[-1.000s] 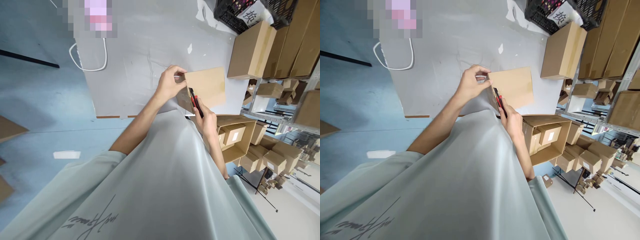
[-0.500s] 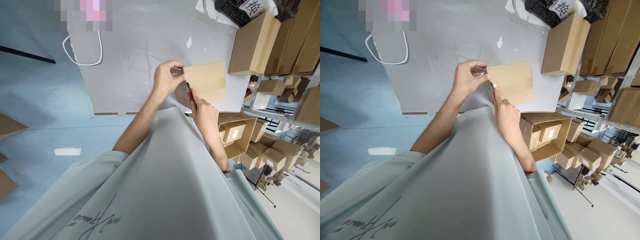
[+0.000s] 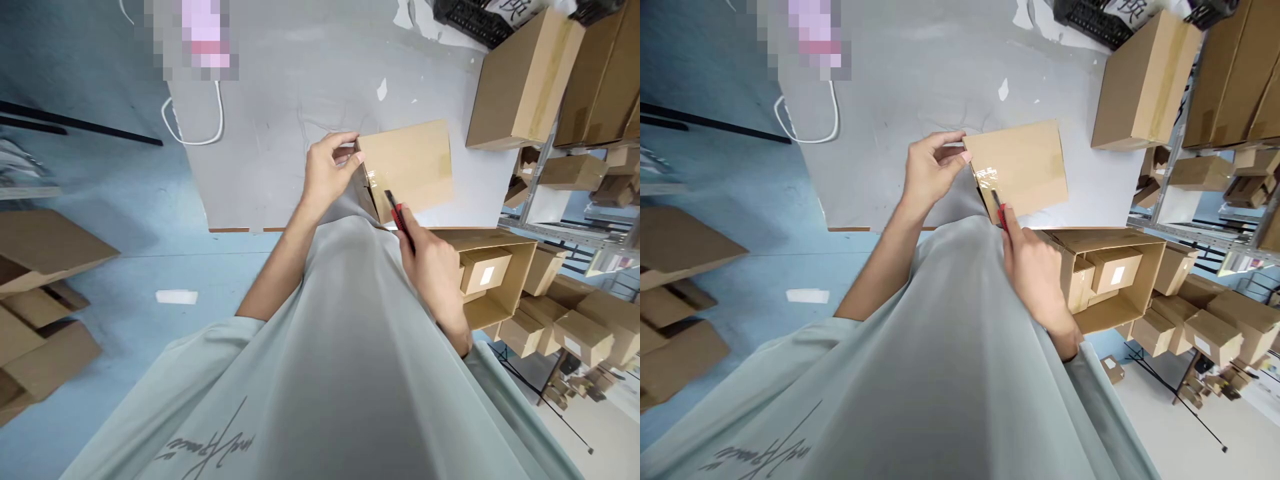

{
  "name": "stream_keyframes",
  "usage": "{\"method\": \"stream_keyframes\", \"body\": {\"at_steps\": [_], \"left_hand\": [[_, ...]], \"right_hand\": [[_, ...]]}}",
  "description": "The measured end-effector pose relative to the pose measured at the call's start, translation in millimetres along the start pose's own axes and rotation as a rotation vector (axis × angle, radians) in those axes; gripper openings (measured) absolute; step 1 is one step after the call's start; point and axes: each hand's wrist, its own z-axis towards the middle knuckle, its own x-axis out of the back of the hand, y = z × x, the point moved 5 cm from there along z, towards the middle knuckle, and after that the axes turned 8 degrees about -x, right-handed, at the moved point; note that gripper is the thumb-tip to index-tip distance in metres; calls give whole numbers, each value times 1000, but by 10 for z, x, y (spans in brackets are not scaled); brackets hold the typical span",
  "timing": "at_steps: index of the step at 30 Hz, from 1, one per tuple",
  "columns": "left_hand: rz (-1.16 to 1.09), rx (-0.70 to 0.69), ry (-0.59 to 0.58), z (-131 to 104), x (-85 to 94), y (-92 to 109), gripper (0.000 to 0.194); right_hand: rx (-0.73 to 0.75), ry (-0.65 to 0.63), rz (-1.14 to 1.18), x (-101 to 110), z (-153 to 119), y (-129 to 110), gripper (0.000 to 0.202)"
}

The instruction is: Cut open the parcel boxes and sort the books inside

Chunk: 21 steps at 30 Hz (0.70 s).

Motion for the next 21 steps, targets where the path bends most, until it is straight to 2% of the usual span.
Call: {"method": "stream_keyframes", "body": {"at_steps": [4,6,8,10,12,14,16,18,21], "left_hand": [[115,40,9,-37,43,74,53],[208,44,38,-42,34,231,55],[300,16,60,-25,-71,457,56],[361,-43,28,11,-325,693,57],[394,-113,-64,54,-706,868,58],[423,-167,-167,85,-1110,943,57],[467,-196,-239,97,-1424,927,54],[526,-206,-281,89,-1597,869,50],[608,-215,-322,61,-1645,811,48]], "right_hand": [[-83,137,165,90,292,571,67],[-137,187,221,64,456,862,67],[-173,213,270,16,592,1103,68],[-185,218,316,-36,695,1280,67],[-181,208,363,-84,769,1398,67],[-173,192,402,-122,826,1470,66],[-163,173,424,-150,872,1510,66],[-137,165,436,-164,915,1521,66],[-55,159,455,-172,989,1489,65]]}}
